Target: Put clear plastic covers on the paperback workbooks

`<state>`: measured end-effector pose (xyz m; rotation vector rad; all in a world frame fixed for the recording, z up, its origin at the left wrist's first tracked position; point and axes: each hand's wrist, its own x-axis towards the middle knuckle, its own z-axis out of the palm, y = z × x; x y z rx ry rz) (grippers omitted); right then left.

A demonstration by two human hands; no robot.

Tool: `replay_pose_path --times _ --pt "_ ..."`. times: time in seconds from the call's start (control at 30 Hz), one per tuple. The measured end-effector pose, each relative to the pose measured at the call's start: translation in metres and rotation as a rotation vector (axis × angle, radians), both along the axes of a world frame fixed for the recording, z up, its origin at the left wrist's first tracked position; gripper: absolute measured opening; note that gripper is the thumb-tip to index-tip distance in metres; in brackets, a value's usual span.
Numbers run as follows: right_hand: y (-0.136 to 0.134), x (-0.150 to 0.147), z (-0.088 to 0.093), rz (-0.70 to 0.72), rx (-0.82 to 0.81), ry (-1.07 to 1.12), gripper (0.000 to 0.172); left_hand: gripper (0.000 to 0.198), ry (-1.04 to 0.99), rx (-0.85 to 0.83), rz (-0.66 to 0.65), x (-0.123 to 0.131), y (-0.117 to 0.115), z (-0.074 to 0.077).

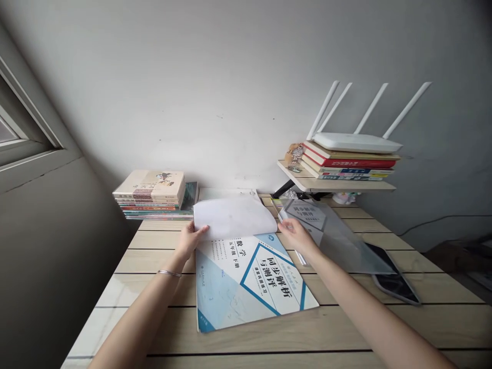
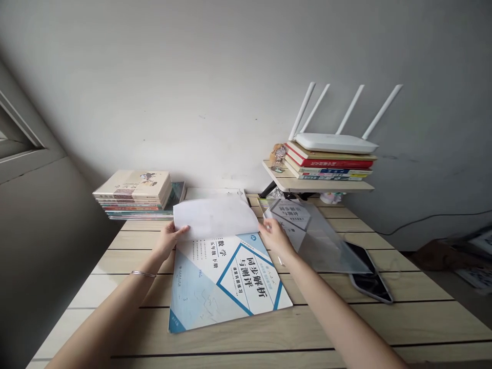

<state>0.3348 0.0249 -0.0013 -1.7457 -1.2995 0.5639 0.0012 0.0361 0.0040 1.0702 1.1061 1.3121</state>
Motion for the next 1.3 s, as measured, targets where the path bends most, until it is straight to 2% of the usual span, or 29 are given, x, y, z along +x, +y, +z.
replay_pose_path --times 0.1,0.2,0.37,0.47,0.57,0.7,0.77,0.83,0.93,1.0,1.03,1.13,1.23,1.3 --pt "-0.049 0.010 -0.010 0.121 -0.298 -0.056 0.029 0.053 -0.005 -0.026 0.011 -0.003 -0.005 0.001" --pt "-0.073 0.011 -0.009 0.178 -0.418 -0.047 0.028 0.052 -0.001 -0.048 0.000 -0.005 -0.008 -0.002" --pt "-0.072 0.002 0.012 0.286 -0.612 0.024 0.022 0.056 -0.012 -0.074 0.042 -0.005 -0.014 -0.008" --pt "-0.071 -0.005 0.016 0.271 -0.692 0.017 0.021 0.055 -0.018 -0.098 0.067 -0.005 -0.020 -0.009" --pt "-0.078 -0.011 0.011 0.185 -0.680 -0.015 0.025 0.052 -0.006 -0.099 0.061 -0.006 -0.024 -0.008" --pt "-0.083 -0.006 0.012 0.182 -0.627 0.128 0.024 0.049 -0.039 -0.116 0.057 -0.006 -0.028 -0.003" --pt "-0.073 0.007 0.024 0.211 -0.603 0.137 0.024 0.047 -0.073 -0.186 0.086 -0.002 -0.038 0.001" --pt "-0.051 0.025 0.043 0.242 -0.532 -0.010 0.022 0.044 -0.131 -0.303 0.121 0.008 -0.058 0.005" --pt "-0.004 0.045 0.075 0.272 -0.345 -0.469 0.016 0.040 -0.326 -0.467 0.081 0.035 -0.107 0.003" --pt "0.027 0.045 0.087 0.301 -0.384 -0.760 0.017 0.040 -0.479 -0.524 0.002 0.059 -0.143 -0.006" --pt "0.040 0.039 0.089 0.312 -0.398 -0.859 0.020 0.039 -0.537 -0.571 -0.022 0.070 -0.160 -0.012" --pt "0.069 0.012 0.079 0.360 -0.395 -0.955 0.026 0.041 -0.606 -0.712 0.048 0.097 -0.196 -0.034" --pt "0.088 -0.017 0.062 0.428 -0.348 -0.970 0.026 0.045 -0.647 -0.693 0.081 0.107 -0.206 -0.047" --pt "0.098 -0.028 0.056 0.460 -0.312 -0.978 0.025 0.047 -0.655 -0.642 0.078 0.106 -0.204 -0.047"
